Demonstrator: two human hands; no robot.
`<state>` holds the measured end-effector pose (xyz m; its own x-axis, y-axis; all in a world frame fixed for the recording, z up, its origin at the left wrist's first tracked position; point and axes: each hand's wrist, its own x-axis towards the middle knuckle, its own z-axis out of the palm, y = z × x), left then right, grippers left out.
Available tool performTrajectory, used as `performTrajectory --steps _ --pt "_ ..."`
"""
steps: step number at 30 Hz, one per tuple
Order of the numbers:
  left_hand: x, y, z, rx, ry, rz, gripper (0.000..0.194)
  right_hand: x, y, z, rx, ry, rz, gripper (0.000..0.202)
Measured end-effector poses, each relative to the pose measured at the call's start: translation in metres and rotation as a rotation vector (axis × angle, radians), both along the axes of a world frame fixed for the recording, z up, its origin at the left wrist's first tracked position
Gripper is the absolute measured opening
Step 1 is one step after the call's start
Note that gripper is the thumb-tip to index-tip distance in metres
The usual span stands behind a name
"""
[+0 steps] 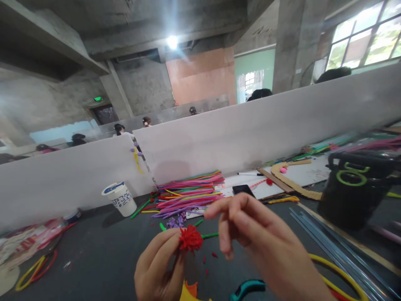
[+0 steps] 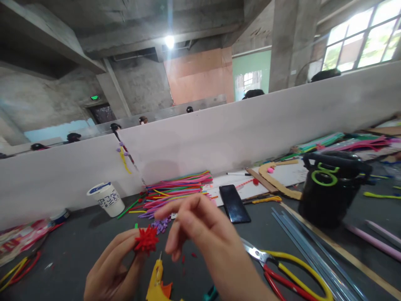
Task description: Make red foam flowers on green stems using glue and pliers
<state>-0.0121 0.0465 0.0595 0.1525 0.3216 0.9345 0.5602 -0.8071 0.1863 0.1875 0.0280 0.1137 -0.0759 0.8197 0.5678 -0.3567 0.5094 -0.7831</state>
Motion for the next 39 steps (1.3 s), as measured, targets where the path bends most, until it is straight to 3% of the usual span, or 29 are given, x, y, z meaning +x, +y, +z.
performTrajectory --steps 2,6,9,14,17,19,21,25,28,34,39 --pt "0.000 0.001 0.004 -0.015 -0.047 -0.028 0.032 0.011 0.010 0.005 -0.197 0.187 0.118 0.025" --pt "0.000 0.004 0.009 -0.051 -0.117 -0.023 0.030 0.038 0.034 0.007 -0.206 0.300 -0.023 0.040" --pt "0.001 0.004 0.011 -0.122 -0.162 0.000 0.025 0.047 0.046 0.001 -0.195 0.302 -0.131 0.038" --pt "0.003 0.000 0.015 -0.220 -0.170 -0.012 0.019 0.024 0.040 -0.009 -0.202 0.093 -0.130 0.040" --pt "0.004 0.000 0.016 -0.235 -0.176 -0.029 0.019 0.004 0.027 -0.009 -0.157 -0.047 -0.104 0.017" --pt "0.004 -0.001 0.015 -0.236 -0.185 -0.038 0.019 -0.003 0.017 -0.009 -0.125 -0.111 -0.108 0.014" --pt "0.004 -0.001 0.014 -0.250 -0.174 -0.054 0.020 -0.006 0.009 -0.010 -0.054 -0.210 -0.208 0.003" --pt "0.005 -0.003 0.011 -0.261 -0.170 -0.070 0.022 -0.009 -0.001 -0.010 0.379 -0.491 -0.523 0.022" --pt "0.007 -0.006 0.012 -0.282 -0.157 -0.054 0.021 -0.014 -0.002 -0.010 0.606 -0.612 -0.611 0.017" --pt "0.012 -0.010 0.019 -0.249 -0.079 0.049 0.018 -0.021 0.004 -0.017 0.748 -0.699 -0.780 0.015" --pt "0.013 -0.011 0.021 -0.265 -0.035 0.065 0.015 -0.020 0.007 -0.023 0.777 -0.739 -0.813 0.015"
